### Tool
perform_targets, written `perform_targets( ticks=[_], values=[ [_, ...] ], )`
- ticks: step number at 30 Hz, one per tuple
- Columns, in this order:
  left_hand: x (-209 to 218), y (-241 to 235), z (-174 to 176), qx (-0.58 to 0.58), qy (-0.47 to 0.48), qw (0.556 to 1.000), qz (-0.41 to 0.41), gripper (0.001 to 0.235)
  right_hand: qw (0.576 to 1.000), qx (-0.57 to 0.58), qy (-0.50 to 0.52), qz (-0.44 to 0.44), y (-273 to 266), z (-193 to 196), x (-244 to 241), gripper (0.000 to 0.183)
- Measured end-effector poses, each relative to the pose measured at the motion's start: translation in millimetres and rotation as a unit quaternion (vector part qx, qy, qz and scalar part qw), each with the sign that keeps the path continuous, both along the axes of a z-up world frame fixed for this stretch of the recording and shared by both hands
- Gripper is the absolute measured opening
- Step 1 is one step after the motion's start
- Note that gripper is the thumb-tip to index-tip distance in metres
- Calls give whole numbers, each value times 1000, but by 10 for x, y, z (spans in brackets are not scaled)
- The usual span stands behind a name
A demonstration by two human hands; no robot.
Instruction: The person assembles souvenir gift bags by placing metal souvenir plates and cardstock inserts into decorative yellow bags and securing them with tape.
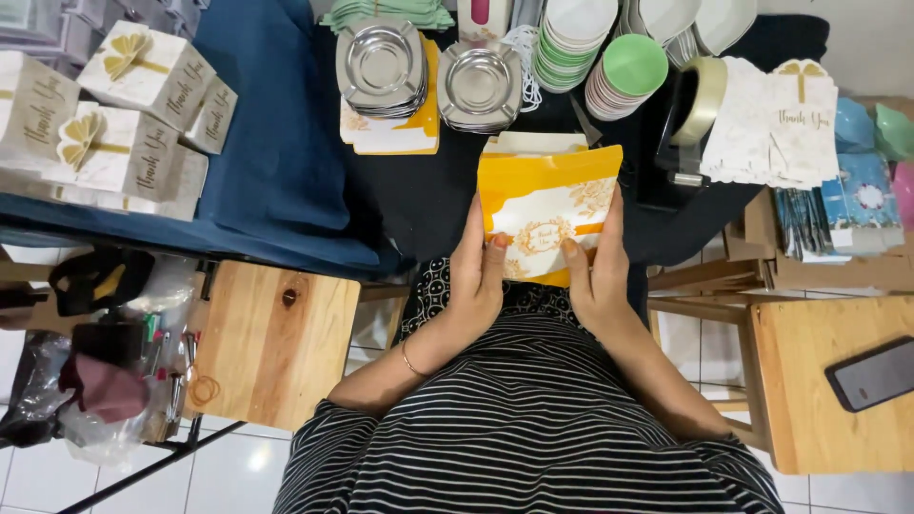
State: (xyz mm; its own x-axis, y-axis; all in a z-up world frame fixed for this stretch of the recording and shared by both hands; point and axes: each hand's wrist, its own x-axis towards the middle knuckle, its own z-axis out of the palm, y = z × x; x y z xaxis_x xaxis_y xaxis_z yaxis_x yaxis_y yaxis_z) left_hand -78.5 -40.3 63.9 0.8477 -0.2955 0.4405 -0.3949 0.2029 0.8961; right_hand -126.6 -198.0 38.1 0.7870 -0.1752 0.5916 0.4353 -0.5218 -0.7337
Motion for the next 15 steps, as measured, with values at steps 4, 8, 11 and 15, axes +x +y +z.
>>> perform_targets(
  ticks=[4, 8, 11, 15],
  values=[
    [106, 75, -62, 8, -7, 1000, 11, 55, 1000, -12, 3, 4, -56, 62, -23, 68],
    [271, 142, -270, -41, 98, 994, -34, 60, 996, 61, 15, 63, -244, 114, -69, 61],
    [326, 220, -253, -78, 158, 982, -60, 63, 993, 86, 26, 71, -404, 100, -86, 58],
    [341, 218, -201, -88, 166, 980, -70, 56, 990, 92, 22, 104, -419, 223, -48, 52]
  ],
)
